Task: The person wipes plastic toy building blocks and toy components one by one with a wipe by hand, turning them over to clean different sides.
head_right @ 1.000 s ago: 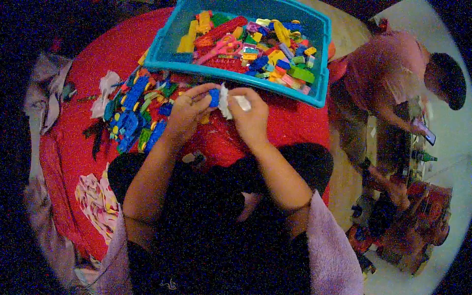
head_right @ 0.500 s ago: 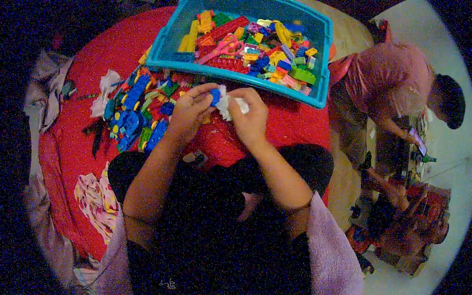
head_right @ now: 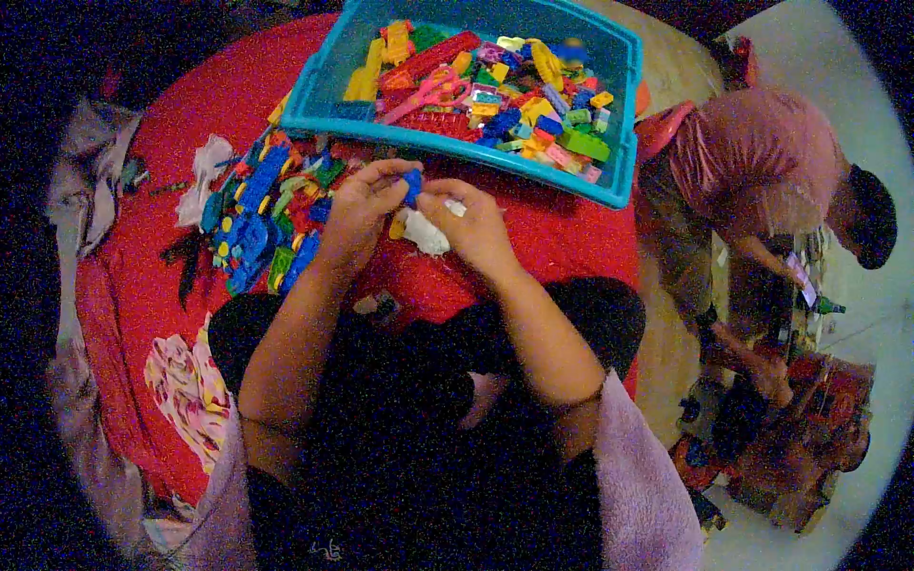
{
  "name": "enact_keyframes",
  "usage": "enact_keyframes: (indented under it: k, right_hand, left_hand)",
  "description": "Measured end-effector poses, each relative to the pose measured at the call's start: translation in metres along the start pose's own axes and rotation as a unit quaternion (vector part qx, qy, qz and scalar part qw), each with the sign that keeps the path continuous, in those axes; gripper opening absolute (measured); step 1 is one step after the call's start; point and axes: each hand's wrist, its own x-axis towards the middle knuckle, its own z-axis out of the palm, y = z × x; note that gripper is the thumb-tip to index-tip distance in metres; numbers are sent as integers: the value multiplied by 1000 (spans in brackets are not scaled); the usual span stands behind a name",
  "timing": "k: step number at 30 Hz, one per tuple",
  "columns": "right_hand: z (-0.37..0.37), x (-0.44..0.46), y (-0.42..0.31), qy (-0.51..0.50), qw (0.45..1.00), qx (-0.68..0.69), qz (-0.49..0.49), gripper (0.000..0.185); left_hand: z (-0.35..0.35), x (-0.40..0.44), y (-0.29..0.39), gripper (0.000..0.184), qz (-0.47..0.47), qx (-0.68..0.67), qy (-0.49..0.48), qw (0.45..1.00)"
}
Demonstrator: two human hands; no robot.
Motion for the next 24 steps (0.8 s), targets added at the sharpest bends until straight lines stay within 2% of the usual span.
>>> enact_keyframes:
  k: [4, 7, 8, 9, 10, 11, 12, 13, 14, 16, 20, 23, 24]
  right_hand:
    - [0, -6, -14, -59, 993, 86, 52, 24]
    - [-11, -8, -26, -59, 991, 63, 100, 21]
    - [-22, -4, -23, -81, 977, 191, 55, 21]
    - [-27, -1, -22, -102, 943, 317, 9, 22]
    - [-24, -1, -35, 13, 926, 376, 35, 25]
    - [-33, 5, -32, 2, 893, 448, 29, 29]
    - [-35, 4, -35, 8, 889, 456, 19, 29]
    - [-37, 4, -38, 15, 885, 465, 9, 29]
    - [-40, 4, -36, 15, 885, 465, 8, 29]
    - [-42, 6, -28, -45, 865, 499, 18, 29]
    - [-37, 6, -20, -29, 874, 485, 13, 28]
    - [-31, 0, -24, 22, 906, 423, 9, 21]
    - [-26, -3, -32, 42, 936, 350, 1, 20]
  left_hand:
    - [-1, 1, 0, 26, -40, 16, -63, 997]
    - [1, 2, 8, 25, -12, 34, -17, 999]
    - [-4, 5, 5, 25, -13, 34, -16, 999]
    - [-12, 10, -1, 26, -25, 103, 21, 994]
    - [-17, 12, -6, 27, -36, 170, 56, 983]
    - [-21, 12, -12, 27, -36, 170, 56, 983]
    - [-23, 11, -17, 30, 6, 350, 46, 936]
    - [-24, 9, -22, 33, 49, 517, 35, 854]
    - [-24, 7, -29, 33, 49, 518, 34, 853]
    - [-23, 2, -41, 31, -11, 666, 19, 745]
    - [-36, 3, -61, 31, 18, 671, 0, 741]
    - [-37, 5, -58, 37, 30, 671, -23, 740]
    - [-32, 6, -48, 39, -13, 611, -33, 791]
